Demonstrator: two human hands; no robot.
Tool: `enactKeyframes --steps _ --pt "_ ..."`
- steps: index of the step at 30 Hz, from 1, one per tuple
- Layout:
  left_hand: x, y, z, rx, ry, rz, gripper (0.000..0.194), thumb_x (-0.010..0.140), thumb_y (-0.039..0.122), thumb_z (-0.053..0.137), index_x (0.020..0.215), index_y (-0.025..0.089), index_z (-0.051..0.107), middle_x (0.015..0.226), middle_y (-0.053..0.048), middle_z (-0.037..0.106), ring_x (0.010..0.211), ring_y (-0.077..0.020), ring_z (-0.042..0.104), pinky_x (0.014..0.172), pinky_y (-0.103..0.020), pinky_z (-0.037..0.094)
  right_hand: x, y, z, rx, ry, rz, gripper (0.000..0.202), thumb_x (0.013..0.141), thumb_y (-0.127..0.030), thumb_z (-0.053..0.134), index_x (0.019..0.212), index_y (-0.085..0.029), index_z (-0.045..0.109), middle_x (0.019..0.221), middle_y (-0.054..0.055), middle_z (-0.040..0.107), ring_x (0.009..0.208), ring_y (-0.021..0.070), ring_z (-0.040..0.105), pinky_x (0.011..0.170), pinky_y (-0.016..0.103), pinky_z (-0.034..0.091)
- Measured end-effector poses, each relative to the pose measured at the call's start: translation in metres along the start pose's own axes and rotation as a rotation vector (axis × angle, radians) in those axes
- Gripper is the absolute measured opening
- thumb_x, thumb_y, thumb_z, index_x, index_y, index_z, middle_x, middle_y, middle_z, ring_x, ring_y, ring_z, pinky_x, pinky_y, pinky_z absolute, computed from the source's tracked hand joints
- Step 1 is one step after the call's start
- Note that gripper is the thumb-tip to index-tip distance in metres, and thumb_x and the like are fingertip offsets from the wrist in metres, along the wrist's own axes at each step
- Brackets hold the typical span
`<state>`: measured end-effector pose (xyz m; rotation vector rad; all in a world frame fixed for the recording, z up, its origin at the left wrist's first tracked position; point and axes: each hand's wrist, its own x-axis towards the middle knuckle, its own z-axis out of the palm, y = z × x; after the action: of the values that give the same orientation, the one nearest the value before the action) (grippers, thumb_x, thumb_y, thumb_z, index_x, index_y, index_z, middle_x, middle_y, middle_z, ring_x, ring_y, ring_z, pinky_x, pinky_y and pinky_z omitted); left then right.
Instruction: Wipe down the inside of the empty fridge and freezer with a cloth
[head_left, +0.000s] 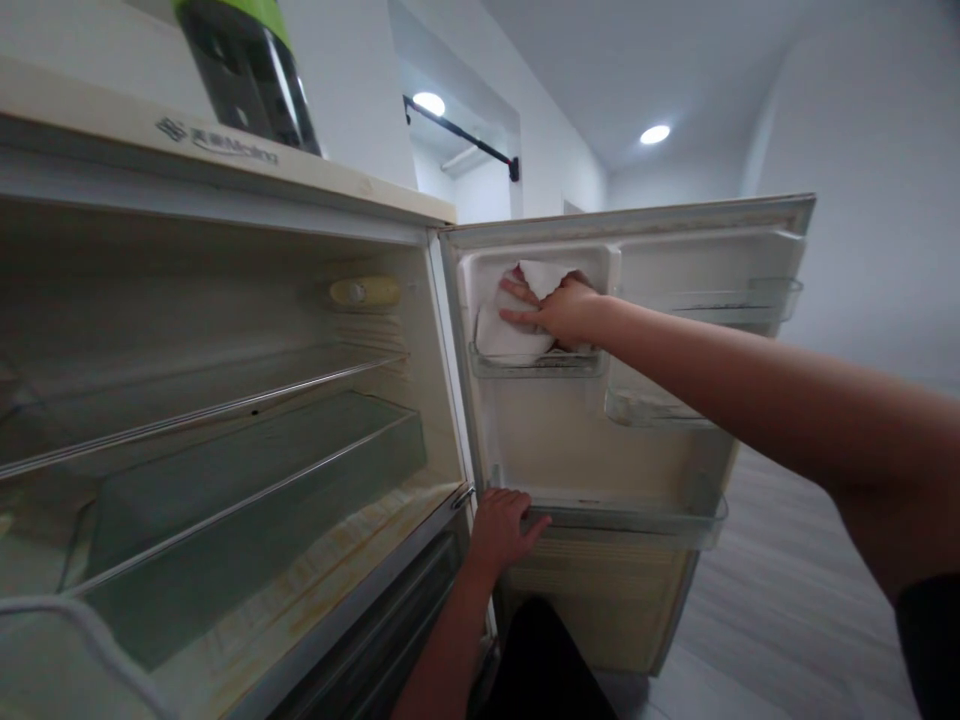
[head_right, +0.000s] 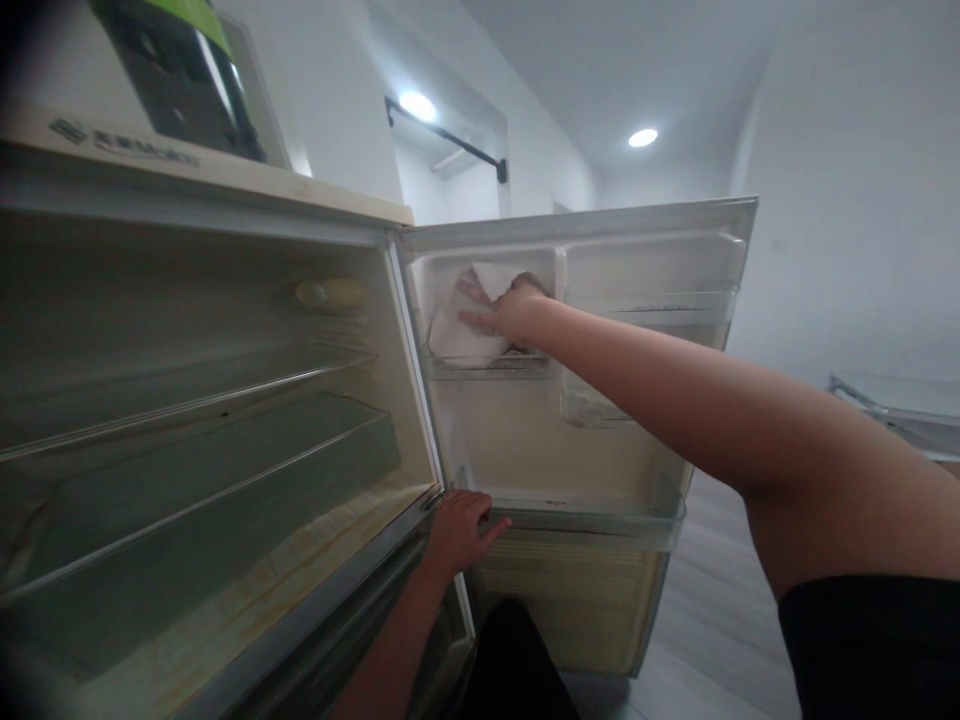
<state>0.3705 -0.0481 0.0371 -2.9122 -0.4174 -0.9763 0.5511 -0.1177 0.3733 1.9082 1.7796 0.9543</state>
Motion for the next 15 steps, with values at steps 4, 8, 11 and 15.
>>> enactKeyframes --steps 4,8,11,15 --pt "0.000 0.000 -0.001 0.003 -0.007 0.002 0.039 0.091 0.057 0.060 0.073 0.023 0.055 0.074 -0.002 0.067 0.077 -0.0233 0.063 0.079 -0.040 0.043 -0.016 0.003 -0.009 -0.039 -0.064 0.118 0.096 0.083 -0.011 0.062 0.163 -0.039 0.016 0.170 0.004 -0.016 0.156 0.0411 0.003 0.111 0.073 0.030" --pt "0.000 0.002 -0.003 -0.011 -0.016 -0.001 0.037 0.091 0.055 0.061 0.074 0.023 0.055 0.075 -0.001 0.067 0.078 -0.0227 0.063 0.082 -0.040 0.043 -0.021 0.011 -0.004 -0.008 -0.009 0.122 0.077 0.090 -0.013 0.050 0.160 -0.038 0.029 0.172 0.003 -0.003 0.156 0.0379 0.011 0.115 0.073 0.023" --pt "0.000 0.001 -0.004 -0.012 -0.012 0.005 0.037 0.092 0.055 0.060 0.075 0.022 0.056 0.075 -0.002 0.067 0.077 -0.0226 0.063 0.082 -0.041 0.044 -0.030 0.015 -0.001 0.037 0.118 0.109 0.064 0.094 -0.023 0.047 0.157 -0.031 0.038 0.170 0.008 0.018 0.150 0.0421 0.029 0.115 0.072 0.026" --pt "-0.002 -0.003 -0.003 -0.016 -0.013 0.022 0.039 0.092 0.057 0.058 0.075 0.022 0.055 0.076 -0.002 0.066 0.077 -0.0225 0.063 0.081 -0.041 0.044 -0.065 0.010 -0.016 0.085 0.244 0.150 0.047 0.095 -0.022 0.043 0.139 -0.016 0.059 0.139 0.018 0.060 0.132 0.0420 0.052 0.111 0.065 0.034"
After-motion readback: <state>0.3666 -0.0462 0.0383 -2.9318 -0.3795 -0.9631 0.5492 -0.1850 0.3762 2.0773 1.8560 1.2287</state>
